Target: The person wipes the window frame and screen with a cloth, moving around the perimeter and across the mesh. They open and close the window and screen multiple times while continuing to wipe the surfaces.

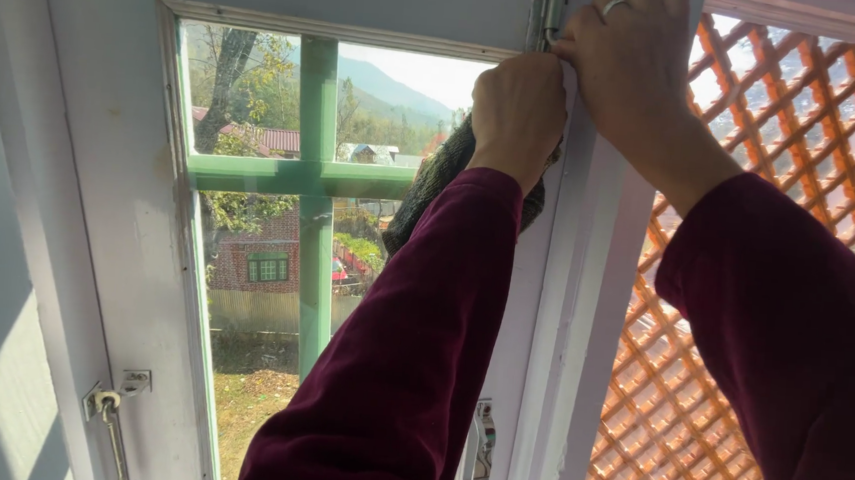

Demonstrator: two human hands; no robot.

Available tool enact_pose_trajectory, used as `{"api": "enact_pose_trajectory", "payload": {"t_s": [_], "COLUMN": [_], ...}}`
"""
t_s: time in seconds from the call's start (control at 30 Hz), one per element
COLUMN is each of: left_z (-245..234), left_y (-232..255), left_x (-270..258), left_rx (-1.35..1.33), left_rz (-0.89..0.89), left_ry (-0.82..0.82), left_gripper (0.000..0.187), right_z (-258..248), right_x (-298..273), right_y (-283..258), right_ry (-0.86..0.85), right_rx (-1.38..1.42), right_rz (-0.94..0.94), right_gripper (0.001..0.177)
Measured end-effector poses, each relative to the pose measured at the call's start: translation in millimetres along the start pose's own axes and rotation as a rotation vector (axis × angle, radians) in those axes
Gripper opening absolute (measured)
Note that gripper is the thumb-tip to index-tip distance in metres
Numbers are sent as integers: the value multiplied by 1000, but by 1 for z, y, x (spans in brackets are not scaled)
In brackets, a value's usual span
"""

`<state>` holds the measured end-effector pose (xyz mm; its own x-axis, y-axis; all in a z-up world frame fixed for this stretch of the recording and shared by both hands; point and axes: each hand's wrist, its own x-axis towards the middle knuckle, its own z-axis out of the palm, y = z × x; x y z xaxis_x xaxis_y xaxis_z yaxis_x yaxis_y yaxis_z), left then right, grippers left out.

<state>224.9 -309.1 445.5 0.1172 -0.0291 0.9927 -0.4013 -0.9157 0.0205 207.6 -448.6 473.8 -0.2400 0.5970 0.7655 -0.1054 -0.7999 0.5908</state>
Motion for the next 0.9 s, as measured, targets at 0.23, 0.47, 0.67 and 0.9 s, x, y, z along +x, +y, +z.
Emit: {"api": "enact_pose_trajectory", "payload": {"t_s": [0.23, 0.47, 0.67, 0.9], "left_z": [-2, -2, -6, -76], "left_y": [-2, -6, -12, -9], "left_x": [-1, -3, -9, -73], "left_rx": [-27, -32, 57, -20], "left_rz": [5, -11, 46, 9], "left_ry": [-7, -152, 4, -77], "left_gripper": [15, 19, 27, 37], "right_z": [3, 5, 1, -53], "right_x": [-3, -5, -2, -31], "right_y": [5, 1, -6, -57], "right_ry": [-15, 3, -35, 19], "right_rx": [-41, -49, -8, 240], "right_rz": [-14, -1, 59, 200], "right_gripper": [24, 28, 27, 30]}}
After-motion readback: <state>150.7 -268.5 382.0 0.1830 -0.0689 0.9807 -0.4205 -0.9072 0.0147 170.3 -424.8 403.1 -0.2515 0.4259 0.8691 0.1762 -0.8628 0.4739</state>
